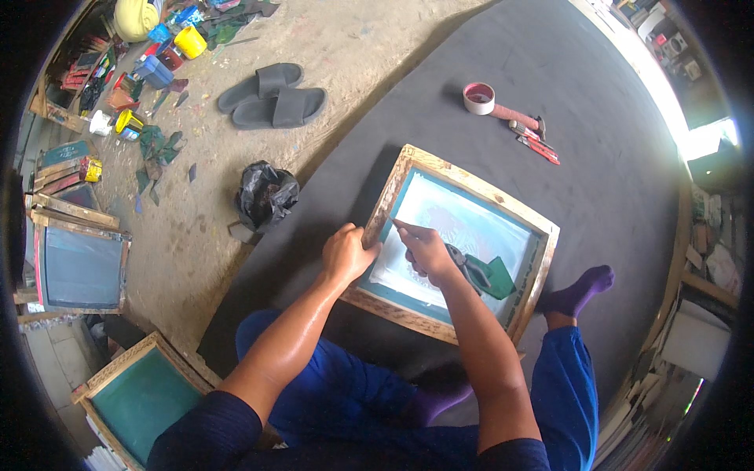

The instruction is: The person sits on the floor and uses a small metal tool to scrape or adjust the edge of a wooden screen printing frame. The person repeatedly works along the frame's perimeter, occasionally pausing to reposition the tool.

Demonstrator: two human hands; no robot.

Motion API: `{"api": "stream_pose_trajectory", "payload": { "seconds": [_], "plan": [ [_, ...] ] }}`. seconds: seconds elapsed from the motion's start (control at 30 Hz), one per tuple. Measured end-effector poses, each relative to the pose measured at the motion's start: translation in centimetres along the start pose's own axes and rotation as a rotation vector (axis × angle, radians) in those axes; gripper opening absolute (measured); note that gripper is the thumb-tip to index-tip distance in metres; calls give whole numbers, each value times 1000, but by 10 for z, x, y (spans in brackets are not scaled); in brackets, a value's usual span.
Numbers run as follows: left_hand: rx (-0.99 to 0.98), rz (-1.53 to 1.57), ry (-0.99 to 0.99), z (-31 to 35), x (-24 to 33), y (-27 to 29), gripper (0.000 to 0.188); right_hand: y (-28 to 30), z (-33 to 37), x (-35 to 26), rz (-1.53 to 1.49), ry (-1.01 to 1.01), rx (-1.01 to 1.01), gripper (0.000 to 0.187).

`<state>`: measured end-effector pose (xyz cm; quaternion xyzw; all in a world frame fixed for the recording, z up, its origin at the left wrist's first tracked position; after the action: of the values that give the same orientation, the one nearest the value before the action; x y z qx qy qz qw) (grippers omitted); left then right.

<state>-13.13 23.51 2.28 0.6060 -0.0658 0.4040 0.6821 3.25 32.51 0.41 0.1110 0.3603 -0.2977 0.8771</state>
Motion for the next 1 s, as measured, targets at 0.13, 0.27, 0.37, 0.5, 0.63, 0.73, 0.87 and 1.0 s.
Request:
{"api": "stream_pose_trajectory", "payload": {
  "seconds": [0.13,0.27,0.37,0.5,0.63,0.73,0.87,1.0],
  "plan": [
    [5,10,18,1,2,3,43,4,18,-44,716,531,345,36],
    [-3,20,29,0,-4,-2,43,0,23,-58,788,317,354,34],
    [7,14,-3,1,0,1,39,-1,23,-60,841,323,369,34],
    [15,23,-26,1,1,1,38,-7,22,-67,927,277,348,36],
    [40,21,-53,2,2,3,36,-21,27,-82,1101,151,291,39],
    [65,5,-70,2,4,2,36,-28,27,-86,1191,62,254,40],
    [102,30,-81,2,5,2,35,-12,14,-71,969,210,246,43],
    [48,18,-53,2,5,3,35,-12,21,-75,990,233,300,38]
  ]
}}
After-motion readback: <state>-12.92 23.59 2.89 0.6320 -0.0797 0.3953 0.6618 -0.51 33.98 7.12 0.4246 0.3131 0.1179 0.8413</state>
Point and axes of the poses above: each hand's wrist, its own z-axis away from the middle knuckle, its own y-axis out of the back of the hand, x = y × z, the point moved 9 cm from there along -z, towards the middle knuckle, and after that the axes turned 6 degrees about -x, right-handed, at the moved point
